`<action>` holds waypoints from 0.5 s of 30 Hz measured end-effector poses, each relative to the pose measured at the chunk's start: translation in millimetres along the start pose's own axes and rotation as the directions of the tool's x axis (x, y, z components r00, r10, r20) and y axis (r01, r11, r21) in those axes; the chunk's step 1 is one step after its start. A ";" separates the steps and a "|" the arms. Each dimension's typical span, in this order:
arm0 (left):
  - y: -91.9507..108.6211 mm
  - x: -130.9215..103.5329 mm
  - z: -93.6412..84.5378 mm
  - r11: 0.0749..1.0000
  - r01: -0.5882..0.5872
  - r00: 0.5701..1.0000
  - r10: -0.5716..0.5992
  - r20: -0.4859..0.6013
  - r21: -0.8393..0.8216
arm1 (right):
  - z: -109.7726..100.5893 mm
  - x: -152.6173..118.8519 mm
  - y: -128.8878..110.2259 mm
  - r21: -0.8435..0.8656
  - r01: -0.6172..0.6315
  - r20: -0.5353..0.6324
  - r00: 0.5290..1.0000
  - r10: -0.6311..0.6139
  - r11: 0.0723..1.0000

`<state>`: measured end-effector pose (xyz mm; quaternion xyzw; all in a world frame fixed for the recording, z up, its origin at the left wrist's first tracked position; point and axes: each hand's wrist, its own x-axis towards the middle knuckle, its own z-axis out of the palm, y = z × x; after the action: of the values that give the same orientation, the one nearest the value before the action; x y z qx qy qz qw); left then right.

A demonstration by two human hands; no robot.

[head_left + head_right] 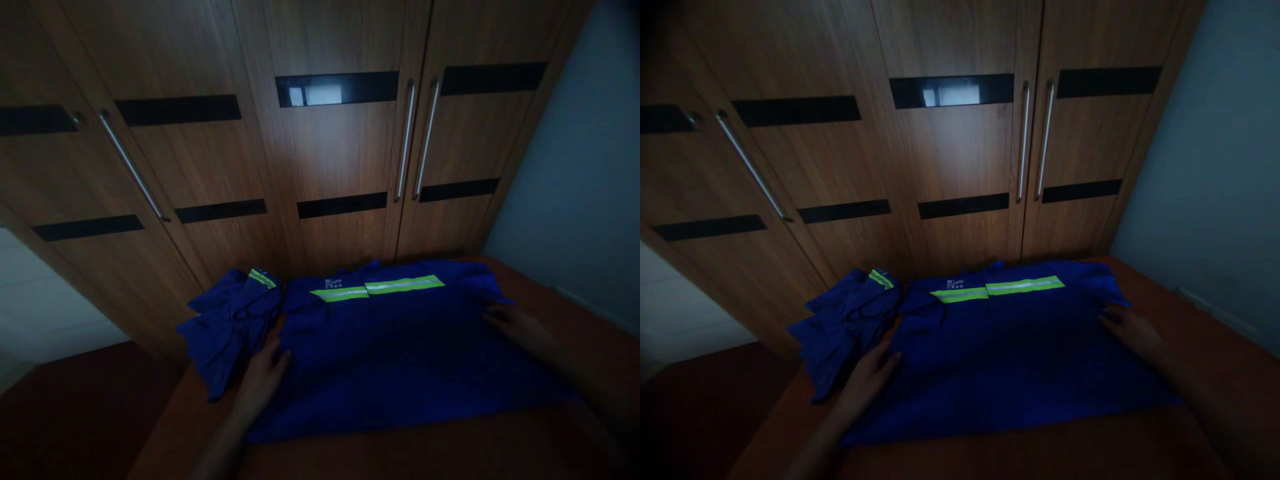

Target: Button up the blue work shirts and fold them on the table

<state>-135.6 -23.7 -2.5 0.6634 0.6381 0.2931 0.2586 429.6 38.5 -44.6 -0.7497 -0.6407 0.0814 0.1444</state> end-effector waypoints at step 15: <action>10.8 -50.2 2.6 0.846 -0.195 0.981 0.164 0.106 0.497 | 30.8 -54.8 72.6 -0.065 -0.090 -0.085 0.993 0.085 0.994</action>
<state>-126.8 -74.3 0.5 0.7730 0.6196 0.1190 0.0662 479.1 -21.9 -100.4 -0.7842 -0.6032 0.0346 0.1410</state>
